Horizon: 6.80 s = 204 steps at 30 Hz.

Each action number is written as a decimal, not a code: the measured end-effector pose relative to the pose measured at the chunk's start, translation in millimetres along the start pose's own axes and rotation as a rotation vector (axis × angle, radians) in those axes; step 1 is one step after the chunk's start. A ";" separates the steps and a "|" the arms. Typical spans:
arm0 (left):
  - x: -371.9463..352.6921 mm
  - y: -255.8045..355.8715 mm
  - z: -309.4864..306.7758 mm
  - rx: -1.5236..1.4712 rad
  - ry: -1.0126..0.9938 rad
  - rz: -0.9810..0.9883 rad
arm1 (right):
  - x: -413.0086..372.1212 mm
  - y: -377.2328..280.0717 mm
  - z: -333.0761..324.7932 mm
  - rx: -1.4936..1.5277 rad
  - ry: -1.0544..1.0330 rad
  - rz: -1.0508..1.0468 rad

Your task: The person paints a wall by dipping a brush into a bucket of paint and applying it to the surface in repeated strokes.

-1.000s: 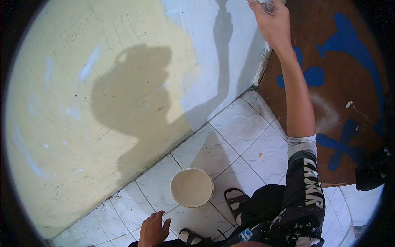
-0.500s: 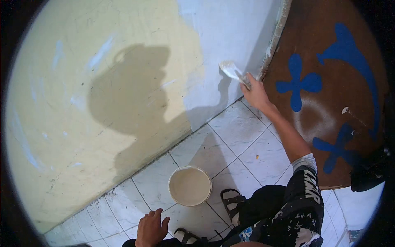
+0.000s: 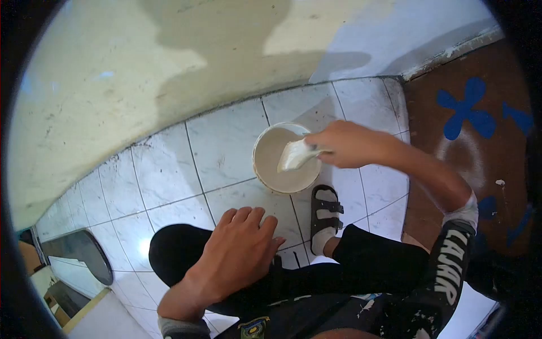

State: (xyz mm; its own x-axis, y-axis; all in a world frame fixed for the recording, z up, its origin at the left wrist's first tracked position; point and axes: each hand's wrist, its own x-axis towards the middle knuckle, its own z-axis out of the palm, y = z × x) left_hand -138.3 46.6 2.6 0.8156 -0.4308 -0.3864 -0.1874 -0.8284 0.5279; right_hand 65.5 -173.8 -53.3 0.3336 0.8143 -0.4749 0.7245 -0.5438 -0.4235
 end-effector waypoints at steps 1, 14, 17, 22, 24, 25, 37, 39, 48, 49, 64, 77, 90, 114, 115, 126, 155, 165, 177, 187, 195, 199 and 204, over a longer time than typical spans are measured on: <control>-0.3 -4.2 0.8 -0.012 -0.003 -0.001 | 15.6 -1.3 27.8 -0.092 -0.009 -0.013; -47.2 -44.2 3.8 0.018 -0.008 -0.179 | 100.2 16.4 140.3 -0.240 0.090 -0.042; -52.4 -48.5 2.5 0.020 0.003 -0.209 | 103.8 7.7 134.6 -0.260 -0.009 0.031; -56.7 -54.6 8.4 0.033 0.144 -0.101 | 100.4 -2.0 84.4 -0.268 -0.206 0.124; -56.2 -55.3 9.0 0.058 0.141 -0.103 | 93.8 -6.9 49.4 0.066 -0.419 0.324; -55.9 -55.4 8.7 0.059 0.143 -0.098 | 90.4 -3.1 40.2 0.065 -0.416 0.329; -50.1 -49.2 0.6 0.035 0.016 -0.207 | 0.5 92.0 57.2 1.317 -0.267 0.506; -48.8 -46.4 -1.8 0.018 0.017 -0.214 | -13.4 95.3 62.0 1.360 -0.251 0.539; -40.8 -34.3 -5.6 0.043 0.051 -0.210 | -38.3 115.6 70.7 1.802 -0.275 0.155; -40.1 -33.4 -5.5 0.068 0.079 -0.194 | -39.1 110.8 61.8 1.840 -0.257 0.051; -11.4 -14.0 -7.0 0.106 -0.042 -0.266 | -125.9 2.3 -151.7 1.197 1.654 -0.370; -7.4 -17.7 1.4 0.103 0.034 -0.228 | -105.5 -24.6 -250.7 0.096 1.967 -0.123; -9.8 -11.1 -10.6 0.107 -0.106 -0.305 | -99.0 -15.2 -193.6 -0.032 1.865 0.101; -8.8 -26.2 6.9 0.086 0.143 -0.153 | -151.3 -9.6 -250.8 -0.426 1.891 0.091; -8.8 -25.7 7.5 0.085 0.141 -0.152 | -152.3 -18.3 -263.9 -0.426 1.889 0.093; -17.7 -27.9 5.6 0.094 0.181 -0.156 | -67.2 18.1 -173.3 -0.173 1.671 0.161; -12.7 -11.1 -2.8 0.111 -0.033 -0.240 | -129.3 8.9 -150.0 0.080 1.443 0.445; -10.9 -21.9 4.1 0.115 0.074 -0.188 | -43.1 67.7 -137.8 -0.169 1.667 0.156; -11.5 -16.8 1.9 0.095 0.079 -0.174 | -33.7 112.7 -18.6 0.248 1.022 0.602; -6.9 -19.5 1.7 0.117 -0.011 -0.240 | -74.0 105.5 -132.0 0.177 1.221 0.579; 11.1 -22.9 1.7 0.120 -0.073 -0.269 | -126.8 66.4 -199.5 -0.200 1.608 0.409; 13.3 -25.4 4.0 0.128 -0.063 -0.228 | -140.8 25.0 -222.2 -0.128 1.850 0.137; 11.2 -28.5 3.3 0.095 -0.004 -0.236 | -78.5 81.9 -173.0 -0.264 1.763 0.242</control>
State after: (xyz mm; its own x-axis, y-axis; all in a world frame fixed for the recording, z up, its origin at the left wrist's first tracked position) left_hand -125.7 64.2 -19.3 0.8409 -0.2225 -0.4933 -0.0429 -0.9361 0.3492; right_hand 203.0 -247.2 82.8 0.4912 0.0602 0.8689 0.5752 -0.7716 -0.2717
